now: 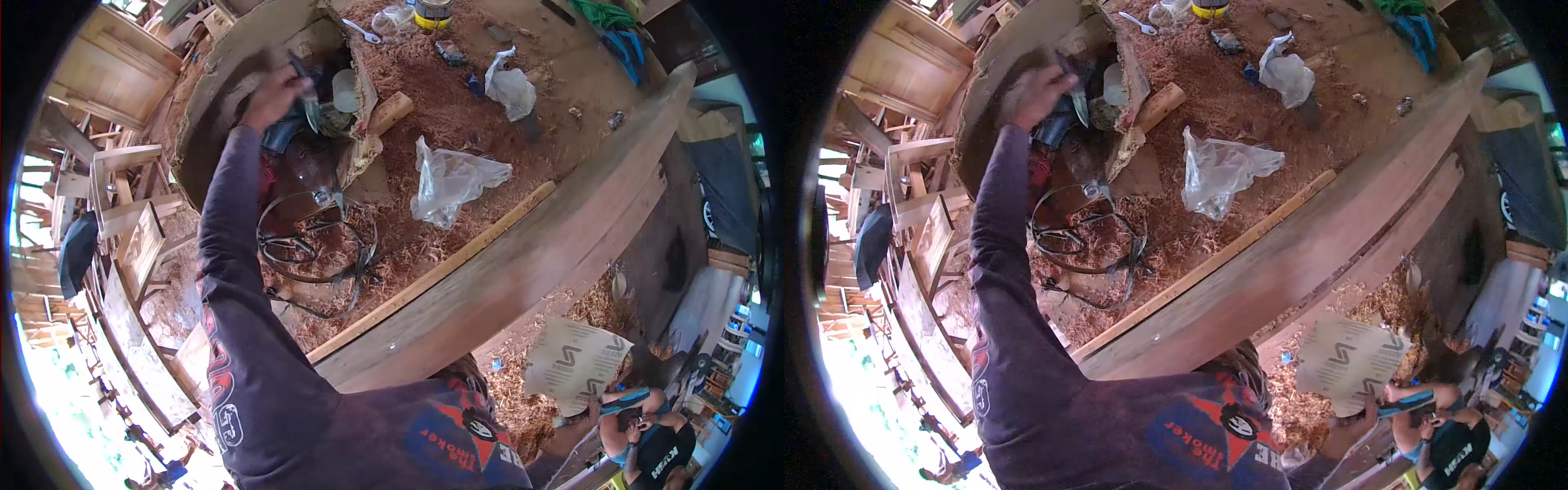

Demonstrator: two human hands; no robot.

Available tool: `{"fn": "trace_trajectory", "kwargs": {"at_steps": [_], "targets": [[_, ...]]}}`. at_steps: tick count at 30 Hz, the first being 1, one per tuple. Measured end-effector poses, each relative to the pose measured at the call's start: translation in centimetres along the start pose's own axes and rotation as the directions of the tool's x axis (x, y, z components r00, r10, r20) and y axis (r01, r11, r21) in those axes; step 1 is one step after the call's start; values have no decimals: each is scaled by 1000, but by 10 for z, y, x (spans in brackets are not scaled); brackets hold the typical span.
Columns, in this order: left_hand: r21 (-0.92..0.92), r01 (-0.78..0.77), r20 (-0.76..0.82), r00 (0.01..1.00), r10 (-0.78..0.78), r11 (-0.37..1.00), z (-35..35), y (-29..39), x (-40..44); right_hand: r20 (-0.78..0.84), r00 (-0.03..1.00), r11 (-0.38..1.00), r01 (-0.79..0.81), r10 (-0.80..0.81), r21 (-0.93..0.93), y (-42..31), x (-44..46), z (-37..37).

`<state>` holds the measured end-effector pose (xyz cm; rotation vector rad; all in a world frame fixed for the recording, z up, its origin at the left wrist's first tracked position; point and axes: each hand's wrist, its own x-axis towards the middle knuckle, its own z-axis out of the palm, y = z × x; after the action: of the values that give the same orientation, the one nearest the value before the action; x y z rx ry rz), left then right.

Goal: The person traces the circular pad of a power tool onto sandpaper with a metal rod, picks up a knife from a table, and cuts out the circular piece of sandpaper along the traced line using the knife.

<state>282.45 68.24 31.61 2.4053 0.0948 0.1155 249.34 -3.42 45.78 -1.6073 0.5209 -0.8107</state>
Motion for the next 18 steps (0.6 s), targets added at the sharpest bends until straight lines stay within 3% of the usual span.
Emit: {"fn": "trace_trajectory", "kwargs": {"at_steps": [1, 3, 4, 6, 13, 15, 18], "targets": [[7, 1, 3, 1000, -1, 1000, -7, -6, 1, 1, 1000, 1000, -4, 4, 4, 2, 0, 2], [-440, 53, -92, 990, -104, 897, -32, -20, 1, 6, 1000, 1000, -16, 16, 9, 5, 3, 3], [-430, 52, -102, 989, -105, 901, -38, -25, -1, 10, 1000, 1000, -21, 21, 7, 6, 1, 2], [-603, 34, -116, 985, -130, 797, -47, -33, -8, 15, 1000, 999, -26, 26, 19, 8, 5, 3], [-497, 8, -189, 975, -117, 868, -56, -12, -24, 52, 997, 998, -53, 52, 17, 11, 3, 5], [-479, -116, -202, 979, 20, 870, -59, -11, -25, 58, 996, 998, -66, 65, 16, 13, 2, 6], [-405, -76, -241, 970, -26, 911, -57, -8, -22, 64, 995, 997, -74, 74, 8, 13, 0, 7]]}}
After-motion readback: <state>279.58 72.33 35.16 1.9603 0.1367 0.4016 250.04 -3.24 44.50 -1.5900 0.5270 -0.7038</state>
